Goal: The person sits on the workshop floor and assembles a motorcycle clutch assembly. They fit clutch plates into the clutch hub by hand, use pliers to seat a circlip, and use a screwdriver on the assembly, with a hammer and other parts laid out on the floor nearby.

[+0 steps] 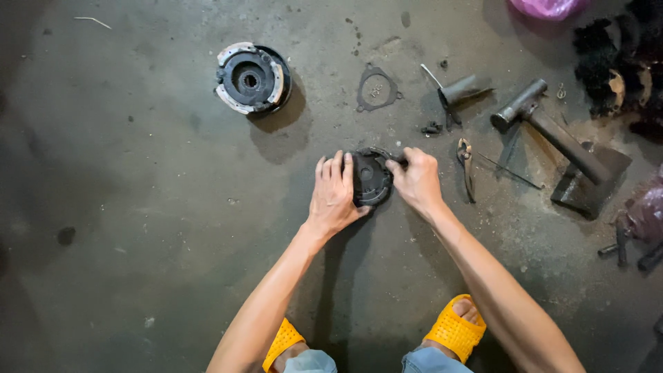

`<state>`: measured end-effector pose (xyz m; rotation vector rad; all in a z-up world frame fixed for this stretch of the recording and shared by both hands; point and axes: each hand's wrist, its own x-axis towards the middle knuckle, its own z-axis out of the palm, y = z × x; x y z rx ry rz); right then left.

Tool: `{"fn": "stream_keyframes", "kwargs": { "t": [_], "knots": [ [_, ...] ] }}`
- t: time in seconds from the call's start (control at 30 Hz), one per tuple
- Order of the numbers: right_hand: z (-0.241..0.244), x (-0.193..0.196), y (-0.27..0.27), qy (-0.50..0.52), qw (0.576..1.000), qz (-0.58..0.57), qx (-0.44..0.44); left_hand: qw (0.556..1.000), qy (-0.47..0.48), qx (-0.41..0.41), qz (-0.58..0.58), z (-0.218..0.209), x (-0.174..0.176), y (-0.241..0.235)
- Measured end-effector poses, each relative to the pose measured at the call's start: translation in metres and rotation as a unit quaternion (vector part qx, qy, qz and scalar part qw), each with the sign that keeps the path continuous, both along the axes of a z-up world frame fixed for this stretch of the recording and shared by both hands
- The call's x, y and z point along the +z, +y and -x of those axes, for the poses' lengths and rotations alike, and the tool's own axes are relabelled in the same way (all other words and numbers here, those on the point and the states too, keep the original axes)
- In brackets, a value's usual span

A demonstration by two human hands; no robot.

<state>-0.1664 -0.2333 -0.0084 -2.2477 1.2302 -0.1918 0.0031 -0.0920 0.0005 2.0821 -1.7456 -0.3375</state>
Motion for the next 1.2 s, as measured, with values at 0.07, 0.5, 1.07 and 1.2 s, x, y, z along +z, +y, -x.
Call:
{"fn": "stream_keyframes", "kwargs": {
  "t": [0.07,0.5,1.07,1.2],
  "knots": [
    [-0.001,0.003,0.011,0.003,1.0,-0.004,-0.017,1.0,0.001,-0.008,0.008,0.0,-0.001,0.002],
    [-0.045,0.083,0.013,0.134,0.935,0.097,0.313,0.999,-0.043,-0.012,-0.022,-0.016,0.025,0.03],
    [-0.011,0.11,0.041,-0.315,0.84,-0.439,0.048,0.769,0.638,0.021,-0.032,-0.016,0.076,0.033],
    [-0.002,0.128,0.047,-0.379,0.8,-0.462,0.061,0.746,0.664,-0.037,-0.038,-0.007,0.1,0.013]
  ]
}}
